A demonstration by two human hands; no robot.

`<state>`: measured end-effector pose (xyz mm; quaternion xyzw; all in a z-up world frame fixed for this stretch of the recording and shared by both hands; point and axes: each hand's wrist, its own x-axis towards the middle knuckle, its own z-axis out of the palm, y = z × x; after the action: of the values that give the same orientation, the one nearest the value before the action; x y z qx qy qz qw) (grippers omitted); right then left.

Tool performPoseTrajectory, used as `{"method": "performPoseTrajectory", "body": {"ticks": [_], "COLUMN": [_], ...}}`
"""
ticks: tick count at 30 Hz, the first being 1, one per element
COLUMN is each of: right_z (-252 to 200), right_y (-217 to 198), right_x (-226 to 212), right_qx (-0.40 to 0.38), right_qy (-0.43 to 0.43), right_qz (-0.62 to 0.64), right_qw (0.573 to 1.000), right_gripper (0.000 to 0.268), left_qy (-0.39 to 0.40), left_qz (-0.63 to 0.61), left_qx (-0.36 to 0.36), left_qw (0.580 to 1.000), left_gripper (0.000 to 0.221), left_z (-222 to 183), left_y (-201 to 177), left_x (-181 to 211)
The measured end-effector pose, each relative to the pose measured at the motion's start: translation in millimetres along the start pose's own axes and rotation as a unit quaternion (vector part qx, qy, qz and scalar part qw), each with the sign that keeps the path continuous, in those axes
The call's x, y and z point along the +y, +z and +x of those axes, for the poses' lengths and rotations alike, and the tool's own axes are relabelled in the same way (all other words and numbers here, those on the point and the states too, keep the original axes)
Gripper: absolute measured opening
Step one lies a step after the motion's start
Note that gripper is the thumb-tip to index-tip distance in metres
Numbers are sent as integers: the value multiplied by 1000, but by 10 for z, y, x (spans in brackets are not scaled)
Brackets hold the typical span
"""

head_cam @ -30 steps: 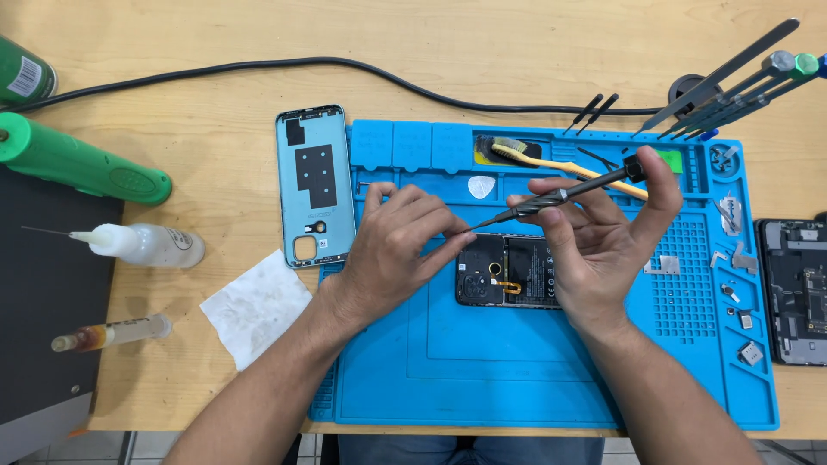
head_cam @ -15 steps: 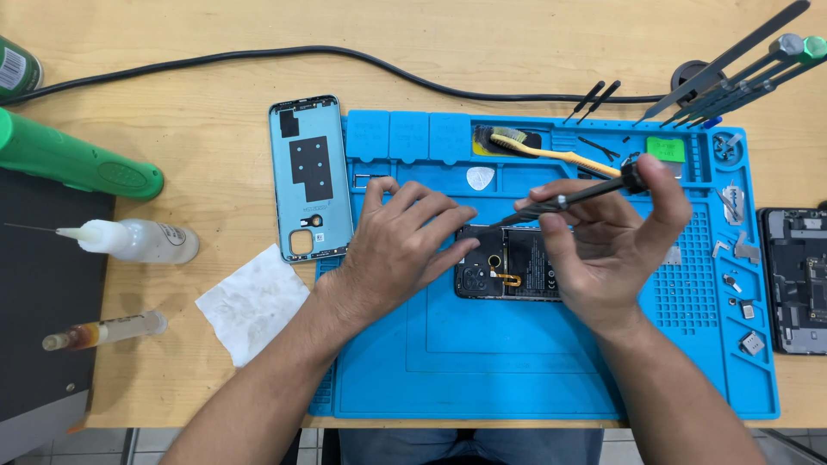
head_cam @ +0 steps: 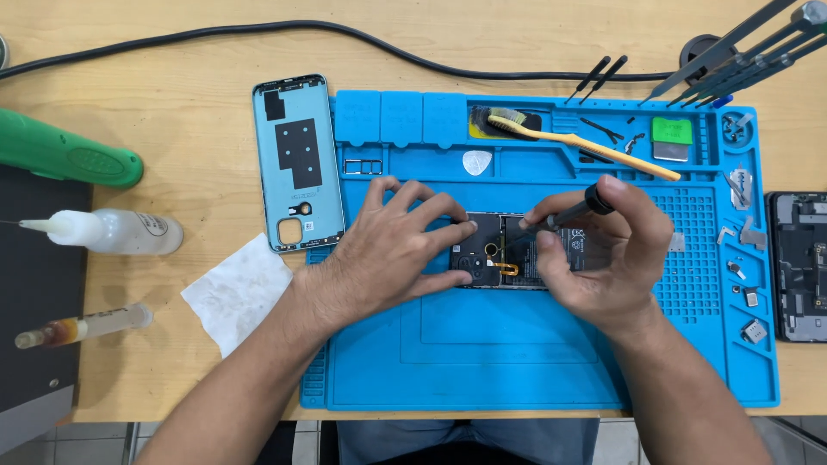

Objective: The person opens a drawer to retrieve a small component, then uses a screwdriver to remove screws from a disassembled smartphone placed on a blue work mat. The person manipulates the phone's internal components and places the screwdriver back on the mat.

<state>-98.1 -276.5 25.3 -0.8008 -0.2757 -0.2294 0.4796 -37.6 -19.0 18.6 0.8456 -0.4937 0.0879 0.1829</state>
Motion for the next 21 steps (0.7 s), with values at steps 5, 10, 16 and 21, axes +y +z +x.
{"method": "performPoseTrajectory", "body": {"ticks": [5,10,16,21], "right_z": [-45,-56,-49,-50], "right_y": [-5,21,16,42], "right_x": [56,34,25,33], "right_qx": [-11,-26,-32,-32], "right_qy": [17,23,27,19], "right_qz": [19,-4,-5,-27], "right_qw": [1000,999,999,999], "right_gripper": [68,66,66,64], "left_qy": [-5,-3,-10,-10], "left_qz": [32,49,20,12], "left_qx": [-12,-10,-21,-19], "left_qw": [999,999,1000,1000], "left_gripper": [56,51,52,50], "left_z": [-20,-23,-13,-14], "left_y": [31,18,5,4], "left_x": [31,54,55,48]}}
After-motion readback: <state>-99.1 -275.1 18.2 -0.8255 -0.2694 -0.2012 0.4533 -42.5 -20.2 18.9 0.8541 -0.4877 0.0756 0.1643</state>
